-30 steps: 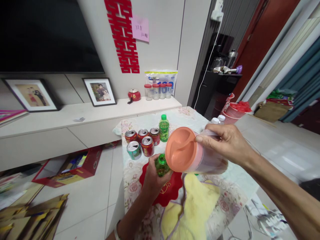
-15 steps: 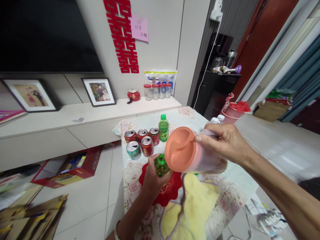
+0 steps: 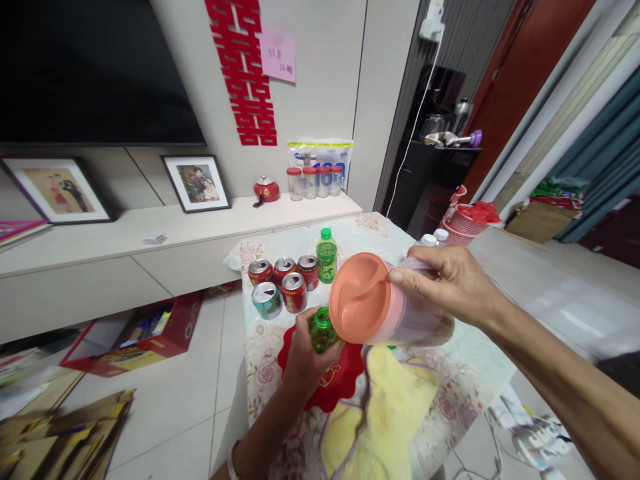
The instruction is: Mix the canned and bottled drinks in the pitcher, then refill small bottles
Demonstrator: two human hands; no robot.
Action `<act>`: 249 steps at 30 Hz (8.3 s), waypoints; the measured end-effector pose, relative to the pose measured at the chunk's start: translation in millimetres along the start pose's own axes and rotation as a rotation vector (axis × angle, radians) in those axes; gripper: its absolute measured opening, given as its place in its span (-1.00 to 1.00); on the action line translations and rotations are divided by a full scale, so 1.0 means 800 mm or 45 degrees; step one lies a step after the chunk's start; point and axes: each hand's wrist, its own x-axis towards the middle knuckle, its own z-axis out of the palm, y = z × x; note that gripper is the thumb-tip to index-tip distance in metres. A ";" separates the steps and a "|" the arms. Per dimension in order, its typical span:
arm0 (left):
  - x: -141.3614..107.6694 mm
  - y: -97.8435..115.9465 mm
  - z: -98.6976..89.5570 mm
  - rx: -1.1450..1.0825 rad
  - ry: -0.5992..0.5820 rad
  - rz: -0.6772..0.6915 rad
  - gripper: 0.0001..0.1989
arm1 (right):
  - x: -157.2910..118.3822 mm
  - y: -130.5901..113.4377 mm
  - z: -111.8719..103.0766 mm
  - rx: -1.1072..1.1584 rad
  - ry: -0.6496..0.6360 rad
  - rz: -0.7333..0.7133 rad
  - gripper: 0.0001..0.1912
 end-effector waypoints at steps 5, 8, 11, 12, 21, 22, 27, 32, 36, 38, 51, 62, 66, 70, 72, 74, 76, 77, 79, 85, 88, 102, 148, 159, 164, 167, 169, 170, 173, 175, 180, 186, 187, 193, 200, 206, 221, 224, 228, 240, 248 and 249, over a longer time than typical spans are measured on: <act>-0.001 -0.001 0.000 0.001 0.000 -0.014 -0.36 | -0.001 0.003 -0.001 -0.005 -0.012 0.003 -0.41; -0.001 -0.001 0.000 0.003 0.004 -0.012 -0.36 | -0.001 0.003 -0.002 0.013 -0.025 -0.006 -0.43; -0.001 0.000 0.000 0.001 0.009 -0.010 -0.36 | -0.001 0.003 -0.003 0.019 -0.025 -0.022 -0.44; -0.001 0.000 0.000 0.002 0.011 -0.015 -0.36 | -0.001 0.002 -0.003 0.019 -0.026 -0.025 -0.44; 0.000 -0.001 0.001 -0.007 -0.008 -0.011 -0.38 | 0.001 0.000 -0.003 0.005 -0.032 -0.023 -0.42; 0.000 -0.001 0.001 -0.007 -0.003 -0.006 -0.37 | 0.002 0.000 -0.003 0.005 -0.031 -0.030 -0.42; 0.000 -0.003 0.002 -0.015 0.009 0.017 -0.37 | 0.005 -0.004 -0.004 0.022 -0.032 -0.055 -0.43; -0.001 -0.003 0.002 0.008 0.028 0.034 -0.39 | 0.005 -0.007 -0.004 0.028 -0.028 -0.074 -0.44; -0.001 -0.003 0.002 0.011 0.016 0.037 -0.40 | 0.005 -0.008 -0.004 0.023 -0.035 -0.073 -0.43; -0.001 -0.004 0.001 0.002 0.001 0.028 -0.39 | 0.005 -0.008 -0.004 0.017 -0.035 -0.077 -0.43; -0.001 -0.005 0.002 0.011 0.003 0.024 -0.38 | 0.007 -0.010 -0.005 0.014 -0.035 -0.117 -0.44; 0.000 -0.007 0.003 0.007 -0.001 0.051 -0.38 | 0.008 -0.010 -0.005 0.023 -0.049 -0.129 -0.44; 0.000 -0.007 0.004 0.023 0.010 0.072 -0.40 | 0.009 -0.012 -0.005 0.025 -0.050 -0.132 -0.44; -0.001 -0.006 0.003 0.038 0.023 0.082 -0.40 | 0.008 -0.012 -0.005 0.028 -0.058 -0.130 -0.43; -0.001 -0.005 0.003 0.038 0.015 0.072 -0.40 | 0.008 -0.013 -0.005 0.037 -0.060 -0.121 -0.43; -0.001 -0.004 0.002 0.037 0.008 0.055 -0.39 | 0.008 -0.013 -0.005 0.044 -0.064 -0.110 -0.44; -0.001 -0.003 0.002 0.040 0.005 0.044 -0.39 | 0.009 -0.014 -0.005 0.055 -0.070 -0.105 -0.43; -0.001 -0.003 0.002 0.042 0.002 0.044 -0.39 | 0.009 -0.015 -0.005 0.061 -0.074 -0.103 -0.43; -0.001 -0.002 0.001 0.049 -0.002 0.048 -0.39 | 0.010 -0.016 -0.006 0.067 -0.080 -0.103 -0.43; -0.001 -0.002 0.001 0.062 0.020 0.073 -0.40 | 0.010 -0.017 -0.007 0.048 -0.089 -0.119 -0.42; -0.001 -0.003 0.002 0.056 0.025 0.085 -0.39 | 0.010 -0.017 -0.007 0.034 -0.090 -0.119 -0.41; 0.000 -0.002 0.002 0.057 0.017 0.091 -0.41 | 0.011 -0.015 -0.007 0.032 -0.114 -0.102 -0.40; -0.001 -0.006 0.003 0.021 0.009 0.057 -0.39 | 0.014 -0.017 -0.007 0.022 -0.127 -0.126 -0.42; 0.000 -0.007 0.004 0.036 0.055 0.091 -0.39 | 0.015 -0.019 -0.007 0.023 -0.140 -0.115 -0.41; 0.000 -0.007 0.004 0.038 0.037 0.091 -0.38 | 0.016 -0.017 -0.006 0.024 -0.131 -0.124 -0.42; 0.000 -0.007 0.004 0.036 0.030 0.096 -0.38 | 0.016 -0.017 -0.006 0.040 -0.126 -0.132 -0.42; 0.000 -0.006 0.004 0.039 0.030 0.096 -0.39 | 0.016 -0.017 -0.006 0.050 -0.124 -0.128 -0.42; 0.000 -0.006 0.004 0.041 0.029 0.093 -0.39 | 0.016 -0.017 -0.006 0.052 -0.125 -0.126 -0.42; -0.001 -0.007 0.004 0.041 0.022 0.077 -0.38 | 0.016 -0.017 -0.006 0.046 -0.141 -0.119 -0.42; -0.001 -0.008 0.005 0.036 0.021 0.072 -0.38 | 0.016 -0.017 -0.006 0.040 -0.144 -0.119 -0.43; -0.001 -0.008 0.005 0.031 0.021 0.082 -0.39 | 0.017 -0.019 -0.007 0.030 -0.146 -0.134 -0.43; 0.000 -0.005 0.004 0.043 0.027 0.083 -0.39 | 0.017 -0.020 -0.009 0.040 -0.158 -0.107 -0.42; 0.000 -0.005 0.004 0.045 0.032 0.083 -0.39 | 0.017 -0.020 -0.008 0.041 -0.162 -0.103 -0.42; 0.000 -0.004 0.004 0.039 0.052 0.101 -0.40 | 0.015 -0.014 -0.007 0.032 -0.136 -0.122 -0.43; 0.000 -0.005 0.004 0.006 0.052 0.084 -0.39 | 0.016 -0.015 -0.008 0.033 -0.158 -0.113 -0.43; 0.000 -0.003 0.003 0.043 0.044 0.089 -0.39 | 0.016 -0.014 -0.007 0.021 -0.144 -0.122 -0.42; 0.000 -0.006 0.003 0.036 0.016 0.086 -0.39 | 0.017 -0.018 -0.008 0.001 -0.147 -0.134 -0.41; 0.000 -0.006 0.004 0.034 0.016 0.089 -0.39 | 0.016 -0.014 -0.008 0.005 -0.146 -0.139 -0.42; 0.000 -0.006 0.005 0.040 0.044 0.095 -0.40 | 0.014 -0.005 -0.007 0.014 -0.131 -0.147 -0.45; 0.000 -0.007 0.004 0.032 0.029 0.073 -0.37 | 0.014 -0.005 -0.007 0.008 -0.145 -0.124 -0.42; 0.000 -0.008 0.005 0.051 0.038 0.095 -0.38 | 0.015 -0.003 -0.007 0.001 -0.149 -0.129 -0.43; 0.000 -0.007 0.004 0.052 0.035 0.091 -0.37 | 0.015 -0.004 -0.007 -0.002 -0.147 -0.138 -0.44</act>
